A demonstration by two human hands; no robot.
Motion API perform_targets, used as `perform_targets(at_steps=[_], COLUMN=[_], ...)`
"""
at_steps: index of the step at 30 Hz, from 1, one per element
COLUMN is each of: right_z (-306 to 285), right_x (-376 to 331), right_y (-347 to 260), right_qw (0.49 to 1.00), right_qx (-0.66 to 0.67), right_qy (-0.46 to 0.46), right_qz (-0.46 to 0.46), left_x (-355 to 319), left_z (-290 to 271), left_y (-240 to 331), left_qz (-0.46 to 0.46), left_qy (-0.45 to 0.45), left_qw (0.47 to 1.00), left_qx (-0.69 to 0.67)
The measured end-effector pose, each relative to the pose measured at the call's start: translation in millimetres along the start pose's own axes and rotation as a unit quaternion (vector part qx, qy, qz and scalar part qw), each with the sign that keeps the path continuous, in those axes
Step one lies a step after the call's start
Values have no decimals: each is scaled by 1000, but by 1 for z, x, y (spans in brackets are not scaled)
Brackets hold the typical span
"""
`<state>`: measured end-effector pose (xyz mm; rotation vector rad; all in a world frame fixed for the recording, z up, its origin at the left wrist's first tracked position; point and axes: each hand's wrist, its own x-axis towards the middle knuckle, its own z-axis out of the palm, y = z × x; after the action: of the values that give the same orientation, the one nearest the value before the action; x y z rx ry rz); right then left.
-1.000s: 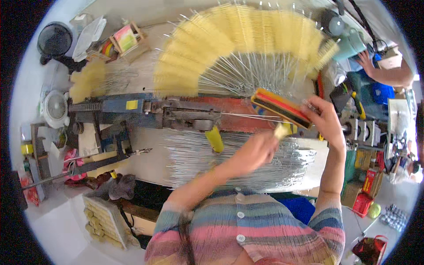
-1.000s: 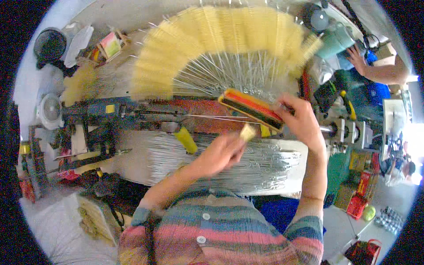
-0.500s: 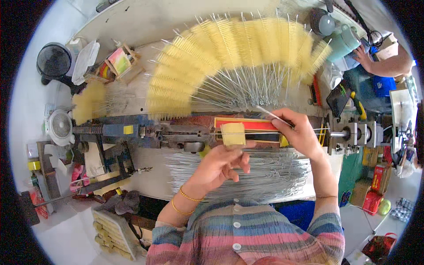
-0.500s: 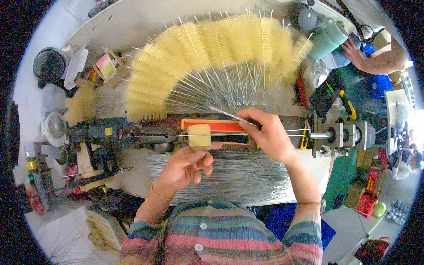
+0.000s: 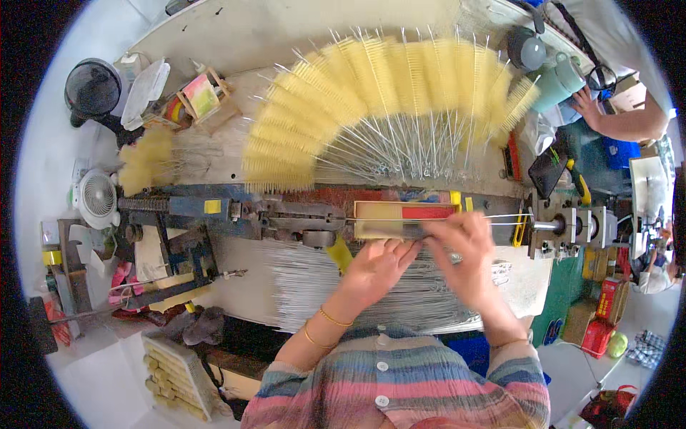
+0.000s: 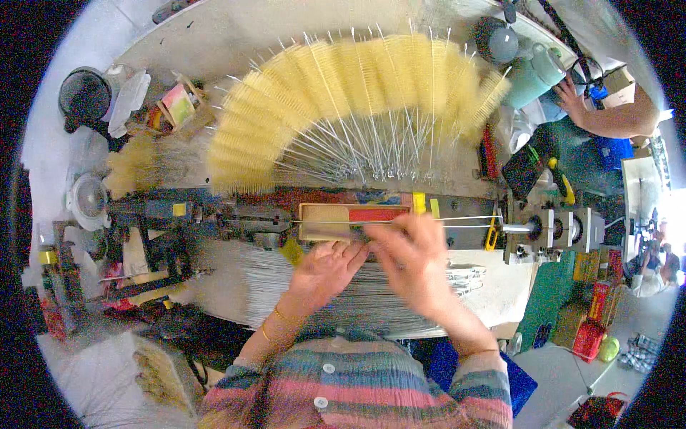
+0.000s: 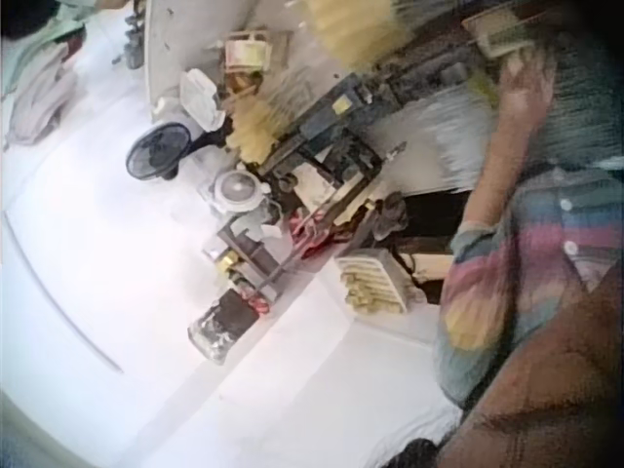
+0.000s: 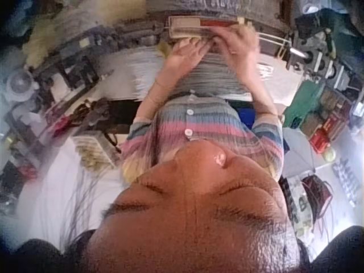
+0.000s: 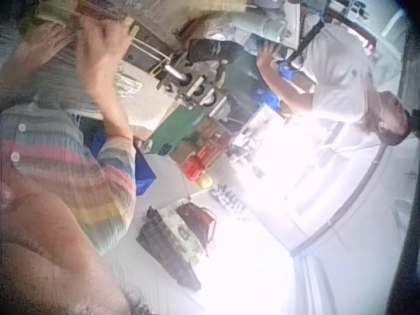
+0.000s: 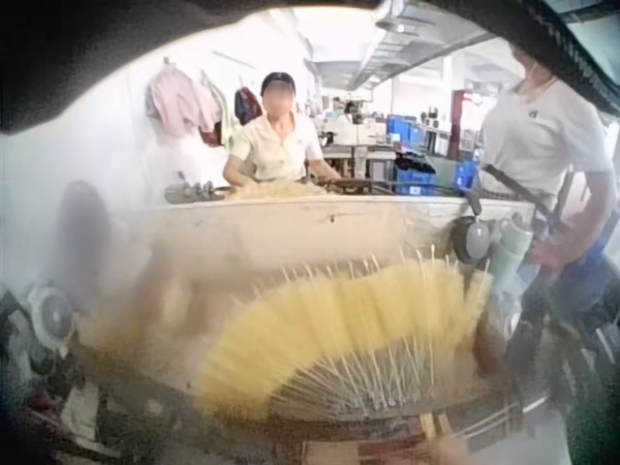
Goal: The person assembles wire brushes by placing bristles between metal wires on a machine fixture, leveling the bristles with a metal tool, twisting the wires with a machine, and stacking the finished brushes on the table.
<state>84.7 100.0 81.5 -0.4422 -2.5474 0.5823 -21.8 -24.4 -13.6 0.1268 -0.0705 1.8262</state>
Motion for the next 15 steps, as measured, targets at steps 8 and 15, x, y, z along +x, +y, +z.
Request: perform_targets(at_steps=[8,15], right_z=[7,-4], right_x=[10,-5], right_y=[15,25], right_qw=[992,1000], right_qx=[88,-5], right_qy=[68,-18], right_qz=[53,-14], left_x=[2,7], left_z=[23,31], left_y=[-3,13], left_qz=[17,6], left_qy=[33,19], left_qw=[995,996], left_qx=[94,85])
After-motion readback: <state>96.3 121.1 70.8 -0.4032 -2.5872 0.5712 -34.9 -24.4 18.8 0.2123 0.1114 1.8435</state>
